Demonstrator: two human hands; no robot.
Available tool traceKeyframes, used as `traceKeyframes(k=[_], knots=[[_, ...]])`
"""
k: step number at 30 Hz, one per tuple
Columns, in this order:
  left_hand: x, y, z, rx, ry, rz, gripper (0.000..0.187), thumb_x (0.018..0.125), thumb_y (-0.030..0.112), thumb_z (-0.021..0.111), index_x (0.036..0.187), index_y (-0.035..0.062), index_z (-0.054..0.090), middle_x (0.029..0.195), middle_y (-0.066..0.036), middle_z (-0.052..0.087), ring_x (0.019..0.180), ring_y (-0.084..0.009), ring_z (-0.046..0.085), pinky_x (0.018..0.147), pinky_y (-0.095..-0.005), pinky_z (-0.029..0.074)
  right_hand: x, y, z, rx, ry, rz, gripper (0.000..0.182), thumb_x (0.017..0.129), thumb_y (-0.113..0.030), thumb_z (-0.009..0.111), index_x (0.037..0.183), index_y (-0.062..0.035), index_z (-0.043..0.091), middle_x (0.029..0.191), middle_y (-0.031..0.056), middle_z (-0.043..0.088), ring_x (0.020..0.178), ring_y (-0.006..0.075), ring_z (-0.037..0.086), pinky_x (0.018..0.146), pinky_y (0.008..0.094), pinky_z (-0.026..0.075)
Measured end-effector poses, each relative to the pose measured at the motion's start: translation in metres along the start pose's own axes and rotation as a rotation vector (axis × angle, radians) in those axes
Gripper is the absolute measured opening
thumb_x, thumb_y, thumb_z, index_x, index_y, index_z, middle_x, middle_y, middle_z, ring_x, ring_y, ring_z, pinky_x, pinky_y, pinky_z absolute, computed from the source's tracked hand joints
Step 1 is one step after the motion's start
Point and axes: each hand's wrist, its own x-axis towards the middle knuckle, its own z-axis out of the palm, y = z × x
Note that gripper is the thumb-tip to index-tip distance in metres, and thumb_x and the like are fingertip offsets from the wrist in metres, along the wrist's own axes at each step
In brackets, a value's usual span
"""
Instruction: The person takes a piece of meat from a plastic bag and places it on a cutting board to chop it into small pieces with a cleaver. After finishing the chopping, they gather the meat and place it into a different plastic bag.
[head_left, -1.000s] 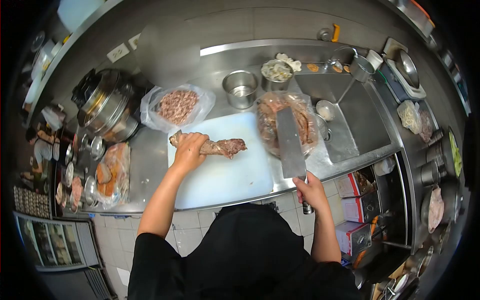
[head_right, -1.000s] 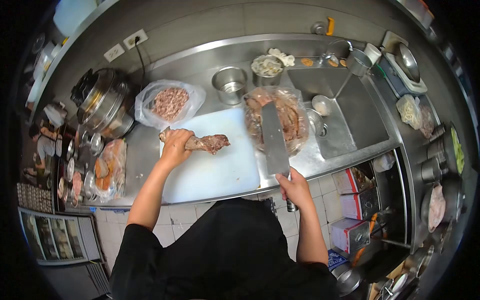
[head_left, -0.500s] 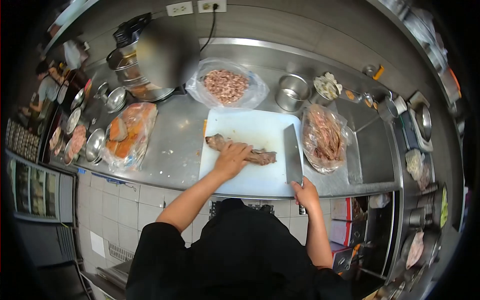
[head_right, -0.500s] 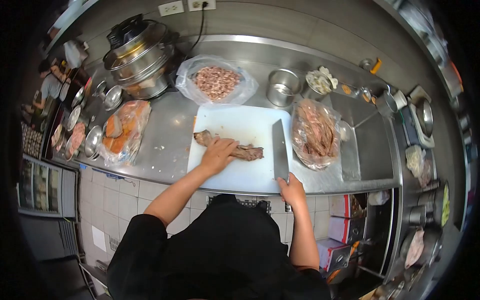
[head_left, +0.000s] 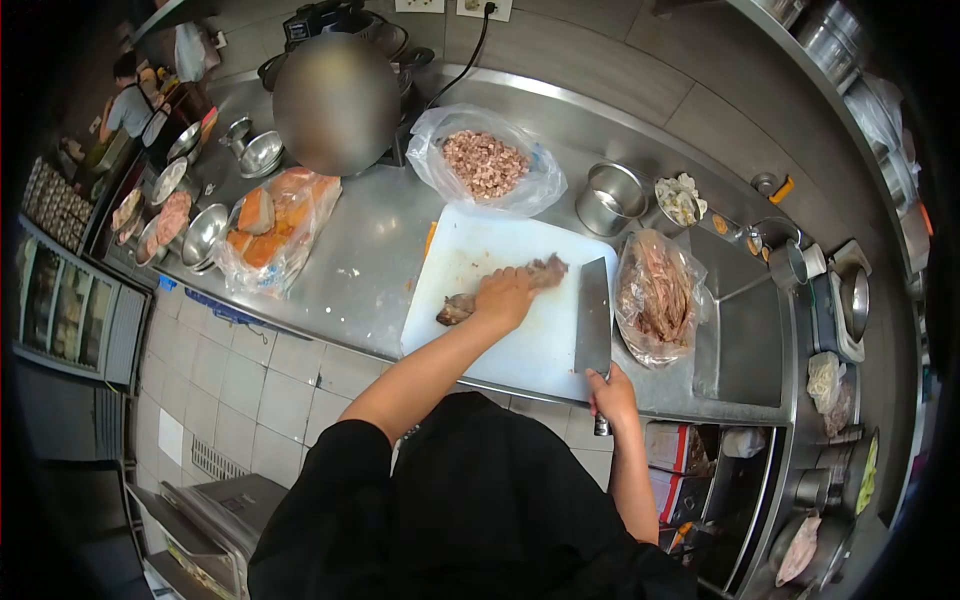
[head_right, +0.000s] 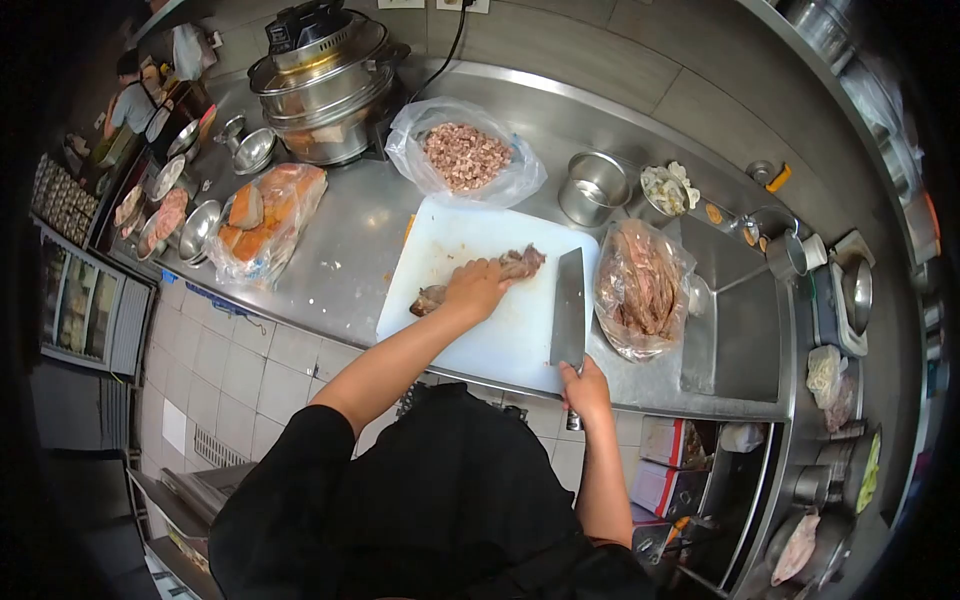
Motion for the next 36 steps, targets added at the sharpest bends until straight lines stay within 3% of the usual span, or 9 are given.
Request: traceKeyframes(k=[3,5,8,14,19,21,25,26,36], knots=[[0.022,0.009,0.002,-0.138,-0.095,-0.161,0.045,0.096,0.042,0.056,0.117,0.0032,0.062,0.112,-0.015,0.066,0.109,-0.0306,0.061,0.094,-0.0451,0.047,-0.006,-0.001,0.000,-0.009,0.001,0.000,0.026,0.095,-0.022,0.059,0.110,-0.0003,0.058,0.056,0.0077,0.057,0.041,0.0178,0.055,0.042,0.0340,0.044],[0.036,0.000,-0.011,-0.938,0.092,0.165,0.047,0.101,0.041,0.048,0.112,-0.0024,0.061,0.107,-0.018,0.067,0.102,-0.0304,0.065,0.090,-0.0430,0.051,-0.005,0.000,0.000,-0.018,0.013,0.009,0.028,0.095,-0.023,0.058,0.112,-0.0012,0.059,0.057,0.0080,0.057,0.042,0.0182,0.055,0.043,0.0344,0.045],[0.049,-0.020,-0.027,-1.433,-0.295,-0.554,0.047,0.106,0.040,0.038,0.111,-0.0021,0.060,0.088,-0.015,0.064,0.071,-0.0258,0.063,0.066,-0.0421,0.054,-0.003,0.005,0.003,-0.009,0.017,0.004,0.029,0.095,-0.025,0.057,0.112,-0.0014,0.059,0.057,0.0083,0.058,0.043,0.0187,0.057,0.044,0.0345,0.046],[0.038,-0.038,-0.034,-2.032,-0.239,-0.686,0.046,0.107,0.039,0.032,0.113,-0.0009,0.054,0.091,-0.016,0.064,0.075,-0.0259,0.061,0.066,-0.0417,0.052,-0.007,0.002,0.004,-0.030,0.033,0.011,0.032,0.094,-0.027,0.056,0.112,-0.0002,0.059,0.063,0.0150,0.064,0.045,0.0240,0.061,0.052,0.0384,0.050],[0.016,-0.030,-0.033,-2.030,-0.063,-0.715,0.043,0.108,0.037,0.031,0.115,0.0004,0.053,0.096,-0.017,0.063,0.082,-0.0275,0.061,0.074,-0.0435,0.051,-0.003,0.010,0.008,-0.118,0.056,-0.064,0.034,0.093,-0.030,0.056,0.108,0.0001,0.059,0.069,0.0218,0.067,0.061,0.0368,0.067,0.069,0.0469,0.053],[0.004,-0.022,-0.034,-2.143,0.244,-0.677,0.040,0.108,0.036,0.032,0.116,0.0014,0.051,0.099,-0.017,0.062,0.088,-0.0283,0.061,0.081,-0.0431,0.050,-0.004,0.010,0.009,-0.123,0.052,-0.052,0.034,0.093,-0.031,0.057,0.108,0.0002,0.059,0.073,0.0233,0.068,0.068,0.0394,0.068,0.072,0.0487,0.053],[-0.015,-0.044,-0.010,-2.038,0.537,-0.463,0.024,0.100,0.016,0.054,0.119,0.0026,0.047,0.116,-0.013,0.058,0.108,-0.0269,0.057,0.099,-0.0438,0.046,0.000,0.015,0.011,-0.188,0.072,-0.097,0.035,0.093,-0.032,0.058,0.107,0.0009,0.058,0.084,0.0270,0.069,0.082,0.0442,0.067,0.078,0.0513,0.052],[-0.023,-0.048,-0.010,-1.988,0.578,-0.511,0.037,0.091,0.004,0.064,0.123,0.0030,0.044,0.124,-0.012,0.056,0.119,-0.0250,0.053,0.103,-0.0425,0.044,0.000,0.017,0.012,-0.185,0.074,-0.092,0.035,0.093,-0.032,0.058,0.107,0.0009,0.058,0.084,0.0270,0.069,0.082,0.0442,0.067,0.078,0.0513,0.052],[-0.105,-0.047,-0.007,-1.676,0.549,-0.398,0.057,0.090,-0.004,0.066,0.138,0.0020,0.037,0.130,-0.014,0.056,0.117,-0.0238,0.058,0.105,-0.0393,0.044,-0.012,-0.015,0.019,-0.047,-0.058,-0.095,0.039,0.093,-0.033,0.058,0.111,0.0026,0.057,0.082,0.0242,0.068,0.074,0.0386,0.068,0.073,0.0479,0.052]])
